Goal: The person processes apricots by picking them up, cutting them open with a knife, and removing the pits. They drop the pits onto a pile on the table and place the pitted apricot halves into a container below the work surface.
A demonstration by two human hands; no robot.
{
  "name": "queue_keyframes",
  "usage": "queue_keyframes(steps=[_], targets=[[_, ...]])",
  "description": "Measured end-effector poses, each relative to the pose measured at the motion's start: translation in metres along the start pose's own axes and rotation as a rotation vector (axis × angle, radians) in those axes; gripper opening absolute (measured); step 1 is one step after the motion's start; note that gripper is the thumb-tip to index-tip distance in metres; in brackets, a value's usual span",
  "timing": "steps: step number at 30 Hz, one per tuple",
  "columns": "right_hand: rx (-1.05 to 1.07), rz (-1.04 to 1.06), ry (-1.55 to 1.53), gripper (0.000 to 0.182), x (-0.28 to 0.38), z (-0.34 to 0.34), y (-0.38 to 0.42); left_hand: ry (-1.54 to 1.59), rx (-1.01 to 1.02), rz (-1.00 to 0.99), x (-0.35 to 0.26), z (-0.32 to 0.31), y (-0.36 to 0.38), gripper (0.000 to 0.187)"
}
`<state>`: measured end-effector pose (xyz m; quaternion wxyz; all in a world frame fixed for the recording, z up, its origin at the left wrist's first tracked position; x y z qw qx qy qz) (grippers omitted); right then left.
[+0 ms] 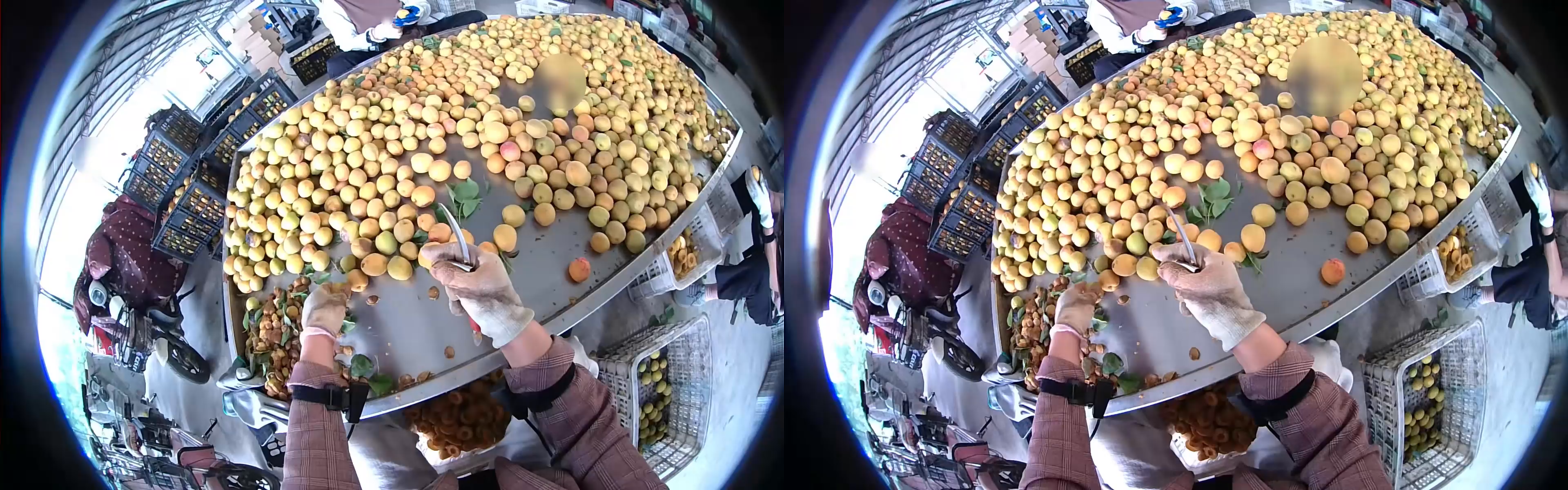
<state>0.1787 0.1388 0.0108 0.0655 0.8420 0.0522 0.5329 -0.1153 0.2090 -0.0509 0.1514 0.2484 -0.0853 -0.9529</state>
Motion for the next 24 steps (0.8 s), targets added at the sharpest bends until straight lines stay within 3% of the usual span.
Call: queue_keyframes(steps=[1, 2, 3, 5, 7, 8, 13, 15, 17, 20, 22, 24], targets=[[-0.006, -0.001, 0.001, 0.022, -0.002, 0.000, 0.000, -0.259, 0.043, 0.030, -0.015, 0.002, 0.009, 0.033], [0.036, 0.000, -0.029, 0.022, -0.003, -0.004, -0.001, 0.021, 0.212, -0.205, 0.036, -0.032, -0.032, 0.033], [0.078, 0.000, -0.060, 0.021, -0.005, -0.008, -0.001, 0.020, 0.214, -0.206, 0.021, -0.025, -0.017, 0.033], [0.113, -0.007, -0.057, 0.021, -0.008, -0.015, -0.001, 0.809, 0.351, 0.138, 0.008, -0.013, 0.021, 0.036], [0.243, -0.069, -0.063, 0.020, -0.016, -0.031, 0.001, 1.446, 0.437, 0.019, 0.002, -0.005, 0.045, 0.041], [0.262, -0.074, -0.036, 0.019, -0.020, -0.038, 0.004, 1.607, 0.535, -0.085, -0.012, 0.002, 0.061, 0.047], [0.352, 0.037, 0.217, 0.019, -0.048, -0.057, 0.012, 1.798, 0.552, -0.106, -0.041, 0.009, 0.105, 0.055], [0.355, 0.147, 0.355, 0.020, -0.060, -0.057, 0.012, 1.765, 0.440, -0.068, -0.042, 0.004, 0.112, 0.055], [0.356, 0.194, 0.281, 0.022, -0.068, -0.058, 0.013, 1.769, 0.416, -0.082, -0.045, 0.001, 0.116, 0.054], [0.363, 0.113, 0.207, 0.018, -0.063, -0.059, 0.016, 1.840, 0.452, -0.153, -0.056, 0.000, 0.124, 0.051], [0.447, -0.079, -0.003, 0.014, -0.054, -0.066, 0.028, 1.938, 0.501, -0.178, -0.058, 0.000, 0.128, 0.049], [0.467, -0.057, -0.040, 0.013, -0.046, -0.072, 0.034, 1.947, 0.489, -0.184, -0.058, 0.002, 0.131, 0.049]])
Point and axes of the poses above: each hand's wrist, its own y-axis away from the middle knuckle, its own z-axis out of the back of the hand, x = y × z, the point moved 6 cm from there along -y, towards the middle knuckle, and after that the axes turned 7 degrees about z, right-handed, at the moved point
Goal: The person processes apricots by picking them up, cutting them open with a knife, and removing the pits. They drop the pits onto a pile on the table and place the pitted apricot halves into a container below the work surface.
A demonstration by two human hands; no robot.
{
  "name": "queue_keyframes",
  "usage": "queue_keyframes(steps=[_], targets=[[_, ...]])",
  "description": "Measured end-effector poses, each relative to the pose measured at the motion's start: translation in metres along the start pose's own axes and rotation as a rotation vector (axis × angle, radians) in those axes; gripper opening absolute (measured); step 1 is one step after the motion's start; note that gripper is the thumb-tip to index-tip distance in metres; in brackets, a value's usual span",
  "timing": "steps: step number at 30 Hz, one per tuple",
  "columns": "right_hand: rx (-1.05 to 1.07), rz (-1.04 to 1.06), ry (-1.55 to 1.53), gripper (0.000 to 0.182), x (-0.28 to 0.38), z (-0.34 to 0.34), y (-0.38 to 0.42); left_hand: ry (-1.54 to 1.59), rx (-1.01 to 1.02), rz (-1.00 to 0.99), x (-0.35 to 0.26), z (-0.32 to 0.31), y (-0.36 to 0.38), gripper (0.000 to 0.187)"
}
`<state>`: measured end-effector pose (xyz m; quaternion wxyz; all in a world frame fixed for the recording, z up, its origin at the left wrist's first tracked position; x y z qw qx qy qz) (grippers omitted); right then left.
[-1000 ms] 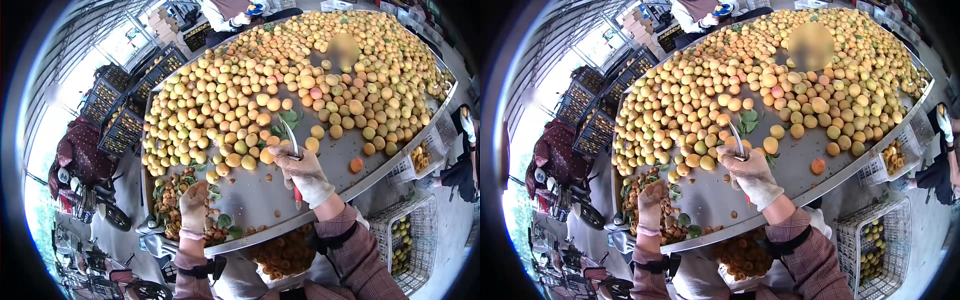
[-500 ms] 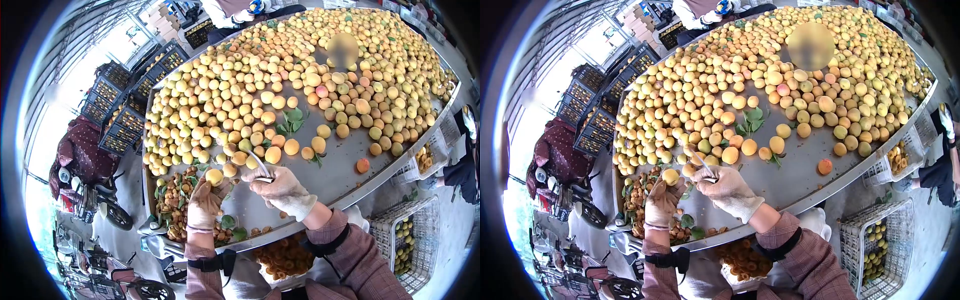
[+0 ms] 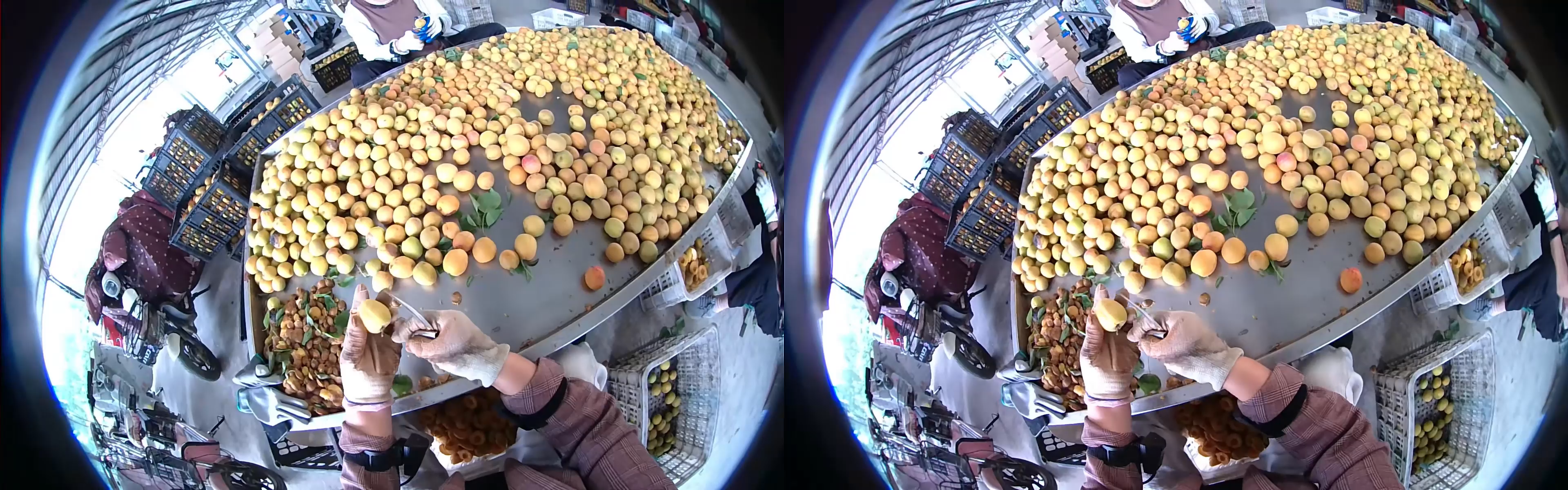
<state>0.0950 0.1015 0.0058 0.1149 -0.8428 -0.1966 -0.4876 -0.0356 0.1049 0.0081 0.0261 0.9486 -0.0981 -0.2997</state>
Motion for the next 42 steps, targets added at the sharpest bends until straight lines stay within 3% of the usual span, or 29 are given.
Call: queue_keyframes(steps=[1, 2, 3, 5, 9, 19, 21, 30, 33, 37, 39, 40, 42], targets=[[0.016, 0.024, -0.031, 0.012, 0.000, -0.004, 0.003, 0.009, -0.005, -0.007, 0.000, -0.002, 0.001, 0.049], [0.008, 0.177, 0.190, 0.013, -0.020, 0.002, -0.005, -0.016, -0.010, -0.022, 0.000, -0.009, 0.003, 0.049], [0.010, 0.179, 0.190, 0.013, -0.018, 0.001, -0.004, -0.018, -0.008, -0.025, 0.001, -0.013, 0.004, 0.049], [-0.043, 0.234, 0.515, 0.013, -0.006, -0.001, 0.002, -0.129, -0.082, -0.034, 0.004, -0.014, 0.006, 0.048], [-0.069, 0.269, 0.704, 0.013, 0.014, -0.002, 0.005, -0.140, -0.043, -0.020, 0.007, -0.014, 0.005, 0.049], [-0.090, 0.235, 0.878, 0.015, 0.017, -0.003, 0.008, -0.285, -0.092, -0.107, -0.001, -0.027, 0.015, 0.045], [-0.040, 0.175, 0.940, 0.015, 0.015, -0.004, 0.008, -0.473, -0.088, -0.125, -0.004, -0.036, 0.017, 0.050], [-0.130, 0.241, 0.952, 0.017, 0.020, 0.003, 0.002, -0.771, -0.080, -0.238, -0.002, -0.079, 0.017, 0.075], [-0.147, 0.312, 0.948, 0.017, 0.029, 0.005, 0.004, -0.696, -0.030, -0.216, 0.011, -0.075, 0.012, 0.074], [-0.164, 0.378, 0.987, 0.016, 0.026, 0.008, 0.005, -0.798, -0.155, -0.167, 0.012, -0.065, 0.004, 0.059], [0.053, 0.207, 0.587, 0.016, 0.010, 0.005, 0.001, -0.816, -0.137, -0.143, 0.007, -0.070, 0.006, 0.053], [0.050, 0.208, 0.582, 0.016, 0.006, 0.006, 0.000, -0.812, -0.132, -0.102, 0.007, -0.070, 0.008, 0.050], [0.184, 0.140, 0.283, 0.015, -0.006, -0.001, -0.001, -0.846, -0.125, -0.033, 0.004, -0.072, 0.010, 0.048]])
Point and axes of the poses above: each hand's wrist, its own y-axis away from the middle knuckle, its own z-axis out of the back of the hand, x = y × z, the point moved 6 cm from there along -y, towards the middle knuckle, and after that the axes turned 7 degrees about z, right-handed, at the moved point
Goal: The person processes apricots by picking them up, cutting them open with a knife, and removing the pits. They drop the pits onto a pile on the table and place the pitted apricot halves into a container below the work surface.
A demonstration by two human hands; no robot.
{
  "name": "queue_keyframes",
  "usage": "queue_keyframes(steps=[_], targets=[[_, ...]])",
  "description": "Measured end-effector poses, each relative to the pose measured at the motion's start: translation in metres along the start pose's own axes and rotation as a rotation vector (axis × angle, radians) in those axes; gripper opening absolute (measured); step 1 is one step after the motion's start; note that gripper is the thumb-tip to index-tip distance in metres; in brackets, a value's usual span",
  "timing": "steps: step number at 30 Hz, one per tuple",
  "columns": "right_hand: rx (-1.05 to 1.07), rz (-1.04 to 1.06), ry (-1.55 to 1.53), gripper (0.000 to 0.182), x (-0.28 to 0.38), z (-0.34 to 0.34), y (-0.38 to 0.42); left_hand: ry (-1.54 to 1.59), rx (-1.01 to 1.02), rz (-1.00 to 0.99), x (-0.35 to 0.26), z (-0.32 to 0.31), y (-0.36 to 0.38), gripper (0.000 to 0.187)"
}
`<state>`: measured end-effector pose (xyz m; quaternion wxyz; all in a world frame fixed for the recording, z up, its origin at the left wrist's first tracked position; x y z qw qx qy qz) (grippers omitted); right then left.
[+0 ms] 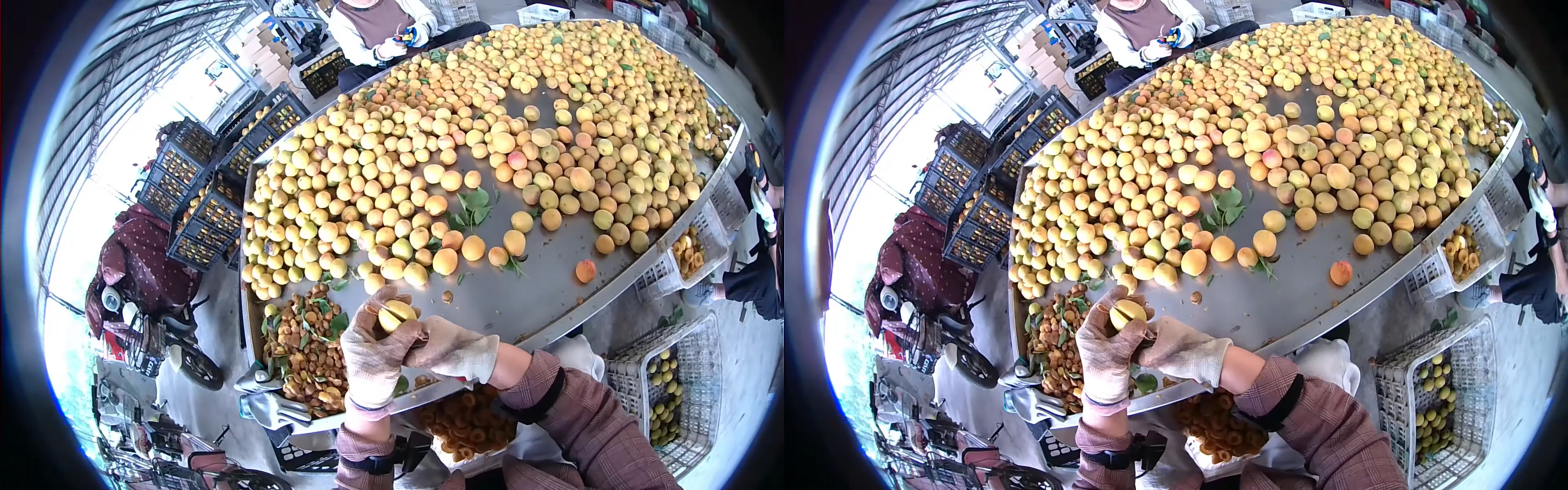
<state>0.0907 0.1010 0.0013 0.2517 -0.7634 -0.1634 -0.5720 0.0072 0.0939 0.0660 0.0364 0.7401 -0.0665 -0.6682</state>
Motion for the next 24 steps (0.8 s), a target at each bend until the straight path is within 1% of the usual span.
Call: queue_keyframes(steps=[1, 3, 5, 7, 8, 9, 10, 11, 12, 13, 14, 15, 16, 17, 19, 20, 21, 22, 23, 24], targets=[[0.001, 0.005, 0.000, 0.015, 0.001, -0.001, 0.001, -0.003, 0.000, -0.004, -0.001, 0.003, 0.001, 0.048], [0.116, -0.329, -0.173, 0.016, -0.014, -0.011, 0.010, 0.006, 0.084, 0.066, 0.004, 0.005, 0.003, 0.049], [0.116, -0.311, -0.183, 0.016, -0.003, -0.016, 0.013, 0.097, 0.190, 0.118, 0.007, 0.010, 0.004, 0.051], [0.098, -0.201, -0.119, 0.016, 0.008, -0.015, 0.010, 0.079, 0.228, 0.051, 0.008, 0.017, 0.001, 0.052], [0.034, -0.184, -0.316, 0.014, -0.005, -0.014, 0.012, 0.188, 0.179, -0.030, 0.010, 0.026, -0.005, 0.052], [0.039, -0.180, -0.313, 0.014, -0.003, -0.009, 0.015, 0.298, 0.130, -0.107, 0.010, 0.034, -0.008, 0.051], [-0.030, -0.010, -0.145, 0.014, 0.008, 0.007, 0.016, 0.373, 0.041, -0.127, 0.005, 0.050, -0.011, 0.052], [-0.096, 0.158, 0.025, 0.019, 0.022, 0.023, 0.018, 0.433, -0.035, -0.143, 0.003, 0.063, -0.013, 0.054], [-0.160, -0.018, -0.254, 0.023, 0.062, 0.031, 0.025, 0.301, -0.016, -0.134, 0.004, 0.061, -0.012, 0.054], [-0.155, -0.024, -0.254, 0.023, 0.060, 0.031, 0.022, 0.167, 0.003, -0.118, 0.005, 0.056, -0.010, 0.055], [-0.258, -0.022, -0.080, 0.023, 0.055, 0.037, 0.021, -0.012, -0.016, 0.002, 0.004, 0.040, -0.002, 0.054], [-0.367, -0.020, 0.095, 0.026, 0.050, 0.044, 0.021, -0.315, 0.046, -0.148, 0.008, 0.025, -0.001, 0.054], [-0.327, 0.149, 0.147, 0.042, 0.044, 0.042, 0.017, -0.537, 0.088, -0.290, 0.004, 0.013, 0.002, 0.056], [-0.260, 0.073, 0.302, 0.056, 0.048, 0.038, 0.017, -0.753, 0.129, -0.438, -0.001, -0.001, 0.006, 0.058], [-0.231, 0.153, 0.291, 0.056, 0.038, 0.039, 0.012, -0.806, 0.123, -0.442, -0.004, -0.011, 0.007, 0.058], [-0.234, 0.150, 0.289, 0.056, 0.038, 0.039, 0.011, -0.812, 0.139, -0.476, -0.011, -0.015, 0.008, 0.057], [-0.202, 0.116, 0.070, 0.054, 0.035, 0.035, 0.010, -0.820, 0.154, -0.510, -0.016, -0.018, 0.010, 0.055], [-0.168, 0.084, -0.149, 0.051, 0.034, 0.032, 0.009, -0.778, 0.151, -0.497, -0.018, -0.019, 0.012, 0.053], [-0.169, 0.085, -0.151, 0.051, 0.045, 0.032, 0.010, -0.780, 0.152, -0.497, -0.014, -0.018, 0.011, 0.053], [-0.184, 0.060, -0.185, 0.045, 0.058, 0.033, 0.012, -0.667, 0.148, -0.437, -0.007, -0.013, 0.009, 0.051]])
Point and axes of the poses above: each hand's wrist, its own y-axis away from the middle knuckle, its own z-axis out of the back of the hand, x = y × z, the point moved 6 cm from there along -y, towards the middle knuckle, and after that the axes turned 7 degrees about z, right-handed, at the moved point
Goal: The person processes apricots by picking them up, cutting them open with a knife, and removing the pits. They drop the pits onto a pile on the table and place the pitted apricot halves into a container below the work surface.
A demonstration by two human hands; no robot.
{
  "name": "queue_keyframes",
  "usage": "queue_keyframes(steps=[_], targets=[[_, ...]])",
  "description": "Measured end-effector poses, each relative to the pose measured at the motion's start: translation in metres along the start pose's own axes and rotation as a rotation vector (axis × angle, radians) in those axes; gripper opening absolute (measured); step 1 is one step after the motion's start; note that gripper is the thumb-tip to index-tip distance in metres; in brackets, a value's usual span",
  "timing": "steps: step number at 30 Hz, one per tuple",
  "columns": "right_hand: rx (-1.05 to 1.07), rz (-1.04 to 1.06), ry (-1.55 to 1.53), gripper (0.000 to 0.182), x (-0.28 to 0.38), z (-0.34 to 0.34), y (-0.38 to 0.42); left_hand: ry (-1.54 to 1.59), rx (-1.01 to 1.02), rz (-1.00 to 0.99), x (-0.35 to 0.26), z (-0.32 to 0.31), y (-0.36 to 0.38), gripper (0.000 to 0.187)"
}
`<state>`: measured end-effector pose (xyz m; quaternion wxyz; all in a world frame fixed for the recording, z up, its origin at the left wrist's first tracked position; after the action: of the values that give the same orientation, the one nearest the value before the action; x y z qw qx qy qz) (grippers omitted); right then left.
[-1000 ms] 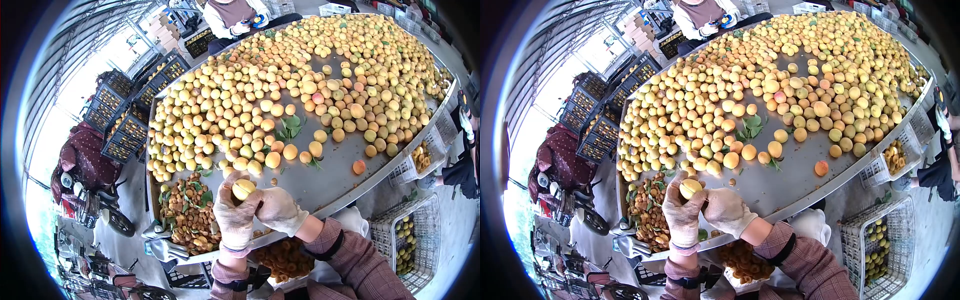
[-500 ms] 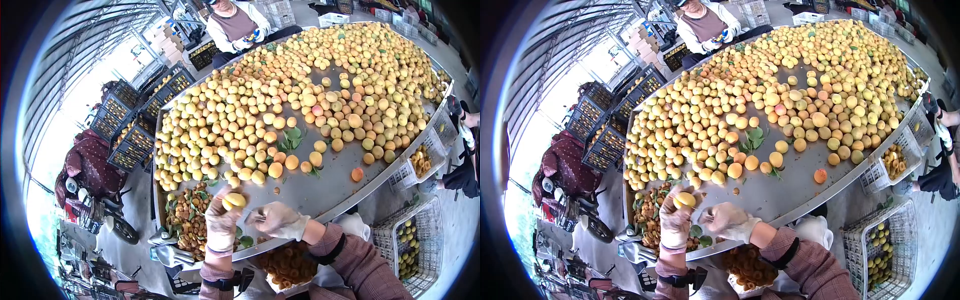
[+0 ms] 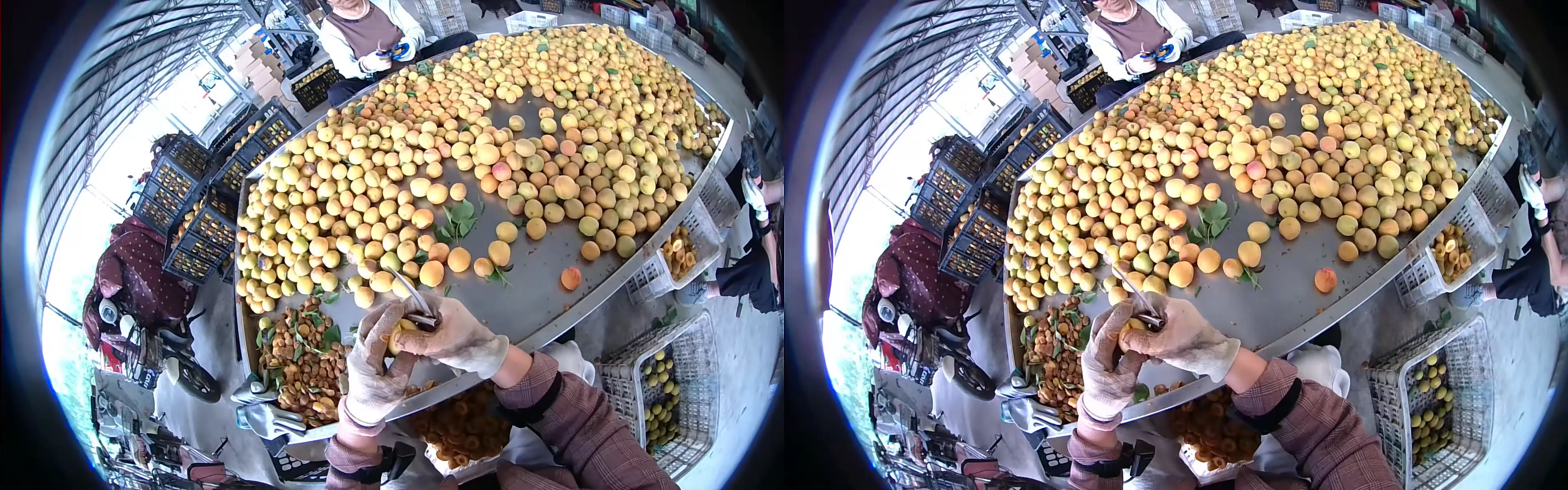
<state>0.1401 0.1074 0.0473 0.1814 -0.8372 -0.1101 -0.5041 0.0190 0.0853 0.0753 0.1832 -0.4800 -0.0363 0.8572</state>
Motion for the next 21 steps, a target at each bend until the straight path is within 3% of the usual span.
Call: queue_keyframes(steps=[1, 3, 5, 10, 11, 15, 17, 20, 21], targets=[[-0.018, -0.028, -0.031, 0.039, 0.006, -0.001, 0.002, 0.115, -0.011, 0.056, 0.007, 0.000, 0.002, 0.049], [-0.037, -0.061, -0.090, 0.035, -0.007, 0.003, 0.000, 0.037, -0.051, 0.045, -0.002, 0.001, 0.002, 0.040], [-0.063, -0.093, -0.144, 0.031, -0.012, 0.005, 0.001, 0.681, -0.175, 0.278, 0.013, 0.004, 0.003, 0.037], [-0.167, -0.075, -0.375, 0.033, 0.003, 0.013, 0.003, 1.460, -0.365, 0.493, 0.052, 0.003, 0.001, 0.039], [-0.145, -0.043, -0.413, 0.032, 0.010, 0.015, 0.004, 1.520, -0.299, 0.468, 0.066, 0.007, 0.002, 0.039], [0.473, -0.373, 0.070, 0.035, 0.011, -0.016, 0.028, 1.496, -0.153, 0.446, 0.064, 0.006, 0.007, 0.064], [0.480, -0.412, 0.224, 0.034, 0.014, -0.009, 0.032, 1.464, -0.196, 0.505, 0.065, 0.003, 0.007, 0.063], [-0.144, -0.202, -0.066, 0.027, 0.029, 0.027, 0.020, 1.366, -0.152, 0.578, 0.069, -0.011, 0.014, 0.059], [-0.277, -0.008, -0.213, 0.030, 0.029, 0.035, 0.018, 1.374, -0.144, 0.584, 0.070, -0.018, 0.017, 0.059]])
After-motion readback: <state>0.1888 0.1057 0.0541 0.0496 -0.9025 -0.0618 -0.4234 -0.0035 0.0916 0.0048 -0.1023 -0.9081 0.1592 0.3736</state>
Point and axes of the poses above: each hand's wrist, its own y-axis away from the middle knuckle, its own z-axis out of the back of the hand, x = y × z, the point moved 6 cm from there along -y, towards the middle knuckle, and after that the axes turned 7 degrees about z, right-handed, at the moved point
